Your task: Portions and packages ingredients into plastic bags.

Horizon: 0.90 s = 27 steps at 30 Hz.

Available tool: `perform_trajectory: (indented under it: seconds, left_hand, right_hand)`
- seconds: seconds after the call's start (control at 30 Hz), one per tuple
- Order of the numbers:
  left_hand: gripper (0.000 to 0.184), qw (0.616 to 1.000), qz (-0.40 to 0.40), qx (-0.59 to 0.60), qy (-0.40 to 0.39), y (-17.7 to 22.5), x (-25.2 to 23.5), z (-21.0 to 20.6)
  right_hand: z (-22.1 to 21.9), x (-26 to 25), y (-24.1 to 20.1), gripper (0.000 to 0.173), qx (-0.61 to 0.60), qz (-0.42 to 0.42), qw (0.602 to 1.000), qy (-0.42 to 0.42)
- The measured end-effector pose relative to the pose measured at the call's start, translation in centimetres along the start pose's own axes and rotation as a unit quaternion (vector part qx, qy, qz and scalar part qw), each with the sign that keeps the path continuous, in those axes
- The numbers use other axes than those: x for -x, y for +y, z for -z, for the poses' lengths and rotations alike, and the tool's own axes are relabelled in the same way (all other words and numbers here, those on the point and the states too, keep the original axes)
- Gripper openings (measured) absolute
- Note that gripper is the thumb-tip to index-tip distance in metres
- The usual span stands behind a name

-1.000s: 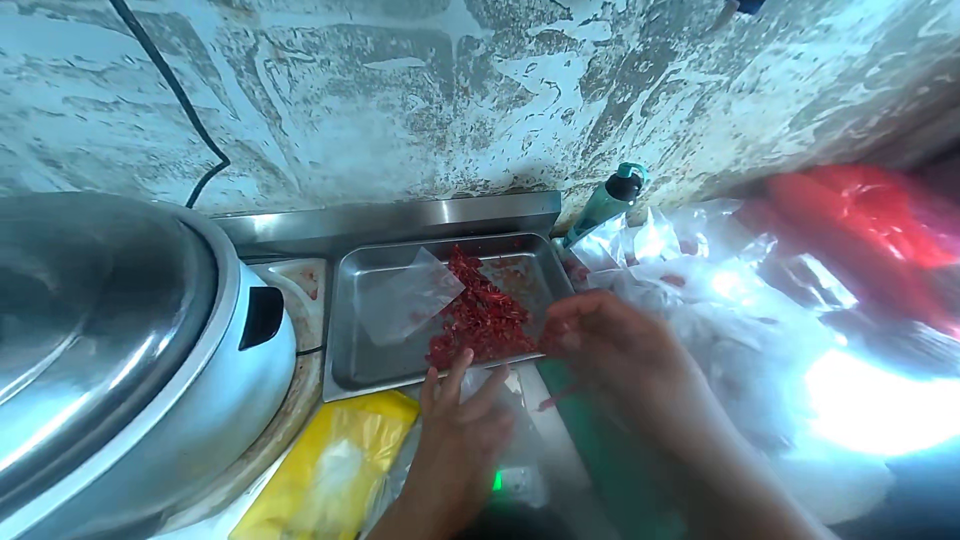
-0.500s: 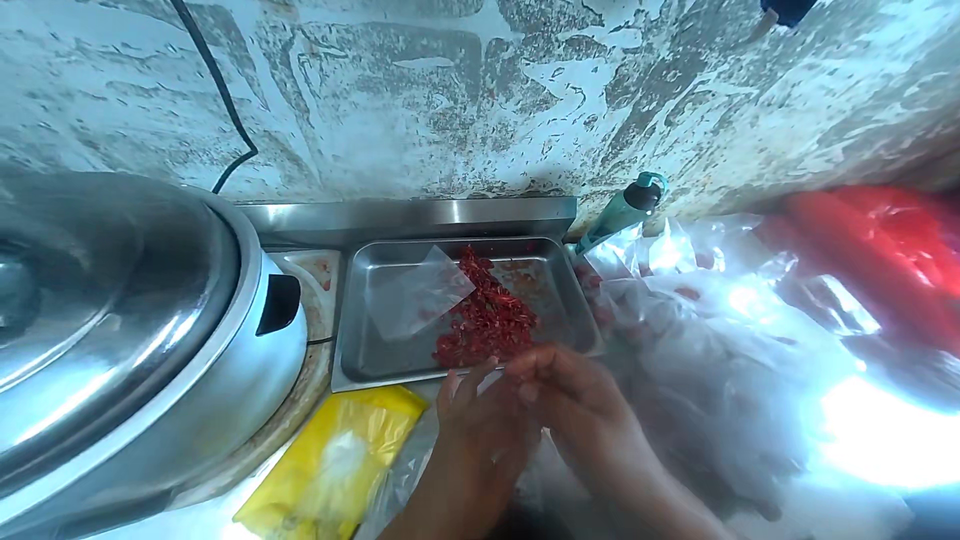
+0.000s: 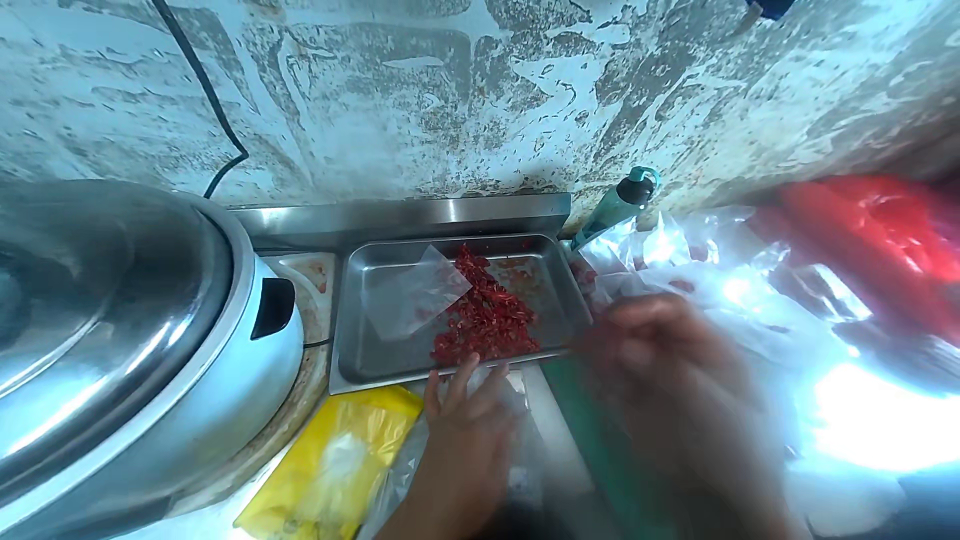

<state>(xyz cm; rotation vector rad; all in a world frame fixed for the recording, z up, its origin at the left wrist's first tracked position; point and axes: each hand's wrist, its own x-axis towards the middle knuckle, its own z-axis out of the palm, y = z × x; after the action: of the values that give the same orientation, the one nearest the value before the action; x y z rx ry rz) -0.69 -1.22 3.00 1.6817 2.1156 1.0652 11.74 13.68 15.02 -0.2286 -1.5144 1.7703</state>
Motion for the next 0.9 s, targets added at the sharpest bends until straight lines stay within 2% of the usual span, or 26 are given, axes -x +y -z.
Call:
perform_trajectory:
  seconds: [0.07, 0.2, 0.33, 0.47, 0.57, 0.6, 0.63, 0.67, 0.7, 0.73, 0.77, 0.87, 0.9]
  left_hand:
    - [0.028, 1.0, -0.011, -0.008, 0.008, 0.3, -0.1, 0.4]
    - [0.028, 0.998, -0.04, -0.001, 0.052, 0.5, -0.5, 1.3]
    - [0.028, 0.995, -0.006, -0.004, 0.097, -0.2, -0.5, 2.4]
    - [0.031, 0.987, 0.05, -0.029, 0.147, -3.4, 1.4, 3.9]
    - [0.03, 0.978, 0.143, -0.072, 0.133, -6.9, 4.4, 4.9]
    - [0.03, 0.973, 0.183, -0.082, 0.111, -7.8, 5.6, 5.2]
    - [0.031, 0.967, 0.221, -0.09, 0.086, -8.5, 6.7, 5.6]
    - [0.034, 0.96, 0.255, -0.098, 0.062, -9.1, 7.8, 5.9]
    - [0.039, 0.952, 0.285, -0.103, 0.041, -9.6, 8.7, 6.2]
    - [0.044, 0.945, 0.308, -0.107, 0.025, -10.3, 9.5, 6.4]
    - [0.05, 0.938, 0.327, -0.111, 0.017, -11.0, 10.4, 6.3]
    - [0.065, 0.92, 0.379, -0.1, -0.011, -12.1, 12.7, 5.4]
    - [0.07, 0.914, 0.394, -0.098, -0.021, -12.4, 12.8, 5.0]
  right_hand:
    - [0.3, -0.3, -0.8, 0.014, 0.019, 0.021, 1.0, 0.01]
    - [1.1, -0.5, -0.1, 0.017, 0.081, 0.011, 0.997, 0.011]
    - [1.6, 0.1, 1.3, 0.02, 0.2, 0.008, 0.98, 0.01]
    - [1.7, 0.1, 2.2, 0.024, 0.382, 0.052, 0.922, 0.026]
    - [3.4, -1.5, 5.3, 0.025, 0.478, 0.119, 0.87, -0.001]
    - [4.4, -2.0, 6.9, 0.027, 0.524, 0.092, 0.846, -0.031]
    - [5.4, -2.5, 8.2, 0.03, 0.562, 0.017, 0.824, -0.075]
    - [6.0, -2.9, 9.0, 0.031, 0.584, -0.095, 0.797, -0.119]
    - [6.3, -3.3, 9.4, 0.031, 0.588, -0.178, 0.777, -0.137]
    - [6.4, -3.4, 9.5, 0.029, 0.583, -0.219, 0.772, -0.127]
    - [6.5, -3.4, 9.1, 0.027, 0.572, -0.241, 0.778, -0.1]
    - [8.0, -1.7, 8.6, 0.021, 0.523, -0.218, 0.823, -0.037]
    - [8.8, -0.9, 8.7, 0.029, 0.504, -0.238, 0.829, -0.048]
